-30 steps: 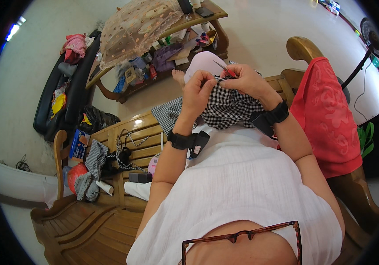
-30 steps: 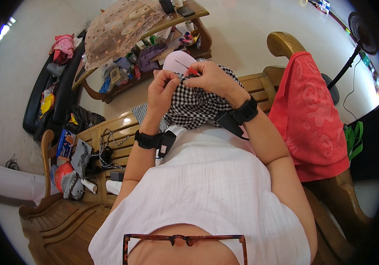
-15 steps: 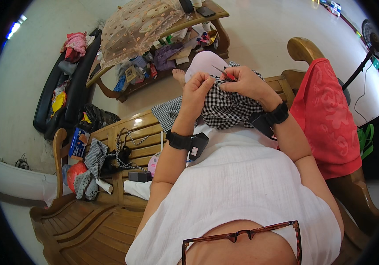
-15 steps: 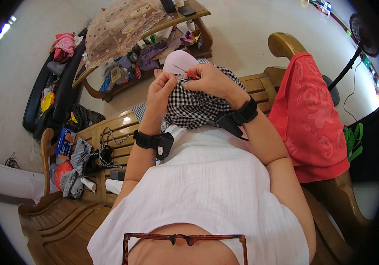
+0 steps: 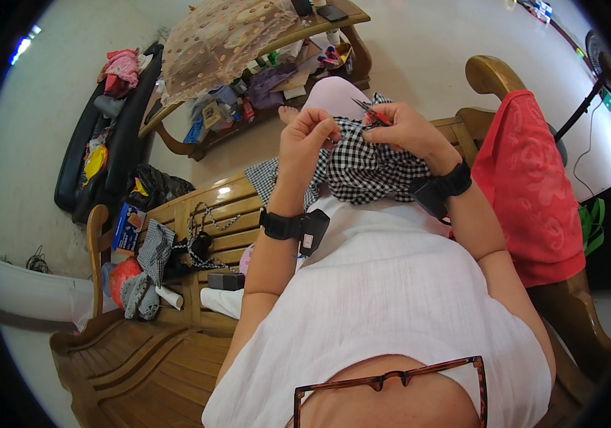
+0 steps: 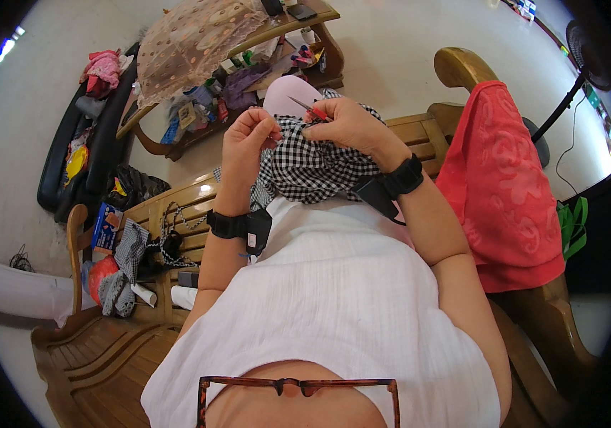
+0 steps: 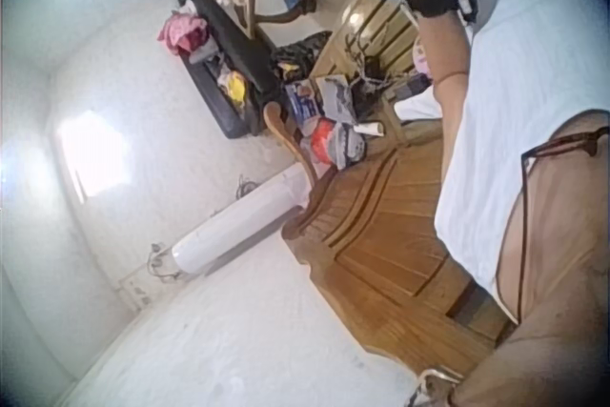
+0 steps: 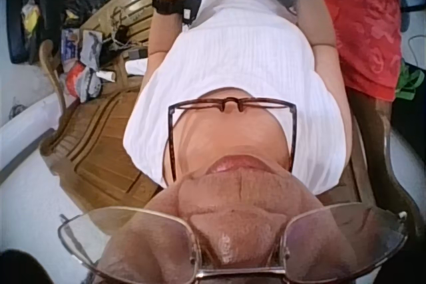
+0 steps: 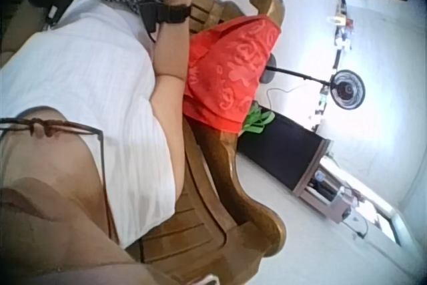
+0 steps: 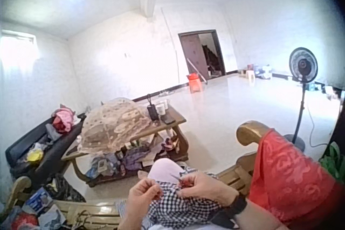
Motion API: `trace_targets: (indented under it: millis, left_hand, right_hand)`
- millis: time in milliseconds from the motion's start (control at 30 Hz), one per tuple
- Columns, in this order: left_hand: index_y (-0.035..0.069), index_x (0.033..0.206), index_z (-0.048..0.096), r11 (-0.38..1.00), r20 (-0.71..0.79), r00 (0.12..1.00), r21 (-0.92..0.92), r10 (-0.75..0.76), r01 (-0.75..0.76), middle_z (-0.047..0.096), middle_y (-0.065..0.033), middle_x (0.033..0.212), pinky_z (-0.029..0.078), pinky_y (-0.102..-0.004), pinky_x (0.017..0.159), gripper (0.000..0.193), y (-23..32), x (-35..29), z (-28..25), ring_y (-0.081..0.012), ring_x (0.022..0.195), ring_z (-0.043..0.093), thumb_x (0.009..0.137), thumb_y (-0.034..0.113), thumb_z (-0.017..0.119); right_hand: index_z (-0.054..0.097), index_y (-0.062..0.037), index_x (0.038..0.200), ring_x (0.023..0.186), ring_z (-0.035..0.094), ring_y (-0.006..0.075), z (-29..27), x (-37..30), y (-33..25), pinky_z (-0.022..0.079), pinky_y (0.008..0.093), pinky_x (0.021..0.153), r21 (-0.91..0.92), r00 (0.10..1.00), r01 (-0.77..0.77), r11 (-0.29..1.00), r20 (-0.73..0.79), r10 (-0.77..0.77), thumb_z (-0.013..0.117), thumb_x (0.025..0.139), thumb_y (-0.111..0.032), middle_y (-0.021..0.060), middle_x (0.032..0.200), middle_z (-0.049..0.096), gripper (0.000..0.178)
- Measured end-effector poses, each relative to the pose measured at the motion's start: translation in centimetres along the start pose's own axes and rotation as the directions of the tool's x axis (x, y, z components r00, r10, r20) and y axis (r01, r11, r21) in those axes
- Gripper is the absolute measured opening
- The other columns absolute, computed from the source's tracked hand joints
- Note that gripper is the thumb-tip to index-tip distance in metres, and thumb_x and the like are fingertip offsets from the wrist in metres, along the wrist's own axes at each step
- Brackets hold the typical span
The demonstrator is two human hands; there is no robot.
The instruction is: The person is using scissors to trim or unpick stitches on a black and white checkered fabric item while sitting on a wooden bench.
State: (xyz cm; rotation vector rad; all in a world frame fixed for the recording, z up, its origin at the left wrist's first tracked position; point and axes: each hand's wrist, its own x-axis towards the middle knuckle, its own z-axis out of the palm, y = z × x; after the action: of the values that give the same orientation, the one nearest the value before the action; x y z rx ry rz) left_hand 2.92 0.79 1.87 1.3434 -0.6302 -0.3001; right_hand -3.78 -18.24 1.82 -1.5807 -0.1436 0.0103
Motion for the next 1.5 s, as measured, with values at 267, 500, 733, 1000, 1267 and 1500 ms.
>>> trace_targets:
  millis: [267,500,733,1000,1267,1500]
  left_hand:
    - [0.002,0.081,0.056,0.762,0.072,0.922,0.541,0.381,-0.357,0.057,-0.0049,0.072,0.043,-0.0246,0.057,0.006,1.4,-1.4,1.3,-0.0155,0.065,0.055,0.076,0.002,0.059]
    - [0.002,0.079,0.055,0.5,0.187,0.853,0.741,0.487,-0.448,0.055,-0.0114,0.074,0.045,-0.0325,0.058,0.009,1.3,-1.8,2.5,-0.0285,0.067,0.056,0.073,0.002,0.061]
    - [0.0,0.079,0.054,0.439,0.238,0.818,0.747,0.524,-0.499,0.055,-0.0112,0.073,0.044,-0.0286,0.057,0.009,0.4,-1.2,2.2,-0.0241,0.063,0.055,0.073,-0.001,0.06]
    - [0.002,0.082,0.049,0.772,0.023,0.909,0.519,0.417,-0.367,0.05,-0.0065,0.072,0.04,-0.025,0.06,0.004,-1.5,-0.3,-0.3,-0.0151,0.063,0.047,0.08,0.001,0.053]
    - [0.001,0.082,0.052,0.683,0.139,0.91,0.619,0.39,-0.388,0.053,-0.0064,0.072,0.041,-0.0249,0.058,0.007,0.8,-1.5,2.5,-0.0144,0.063,0.05,0.078,0.0,0.057]
    - [0.0,0.08,0.051,0.414,0.261,0.8,0.746,0.54,-0.522,0.053,-0.0081,0.071,0.042,-0.0255,0.058,0.005,0.2,-1.1,2.7,-0.0149,0.064,0.051,0.078,-0.001,0.056]
  right_hand:
    - [0.058,-0.0039,0.085,0.04,0.037,0.0015,-0.2,0.1,0.3,0.027,0.0169,0.036,0.019,1.0,-0.012,1.0,-0.017,0.012,0.065,0.073,-0.014,-0.0044,0.058,0.049,0.018]
    - [0.06,-0.0028,0.085,0.04,0.037,0.0019,0.0,0.3,0.8,0.027,0.0169,0.036,0.143,0.999,-0.036,0.989,0.014,0.034,0.064,0.074,-0.014,-0.0027,0.06,0.052,0.016]
    - [0.059,-0.0022,0.083,0.04,0.038,0.0026,-0.1,0.2,0.7,0.028,0.0167,0.035,0.171,0.999,-0.036,0.985,0.031,0.031,0.065,0.074,-0.015,-0.0005,0.061,0.054,0.016]
    - [0.057,-0.0045,0.087,0.039,0.034,0.0018,-0.6,0.4,1.5,0.025,0.0179,0.035,0.336,0.997,-0.065,0.94,0.052,0.05,0.063,0.075,-0.011,-0.0047,0.06,0.049,0.015]
    - [0.058,-0.0051,0.086,0.04,0.035,0.0018,-0.8,0.6,1.8,0.026,0.0178,0.035,0.322,0.998,-0.052,0.945,0.052,0.038,0.064,0.075,-0.011,-0.0039,0.062,0.051,0.014]
    - [0.058,-0.0053,0.085,0.039,0.035,0.0017,-0.4,0.4,1.6,0.025,0.0174,0.035,0.316,0.998,-0.06,0.947,0.053,0.045,0.064,0.075,-0.011,-0.0036,0.062,0.051,0.014]
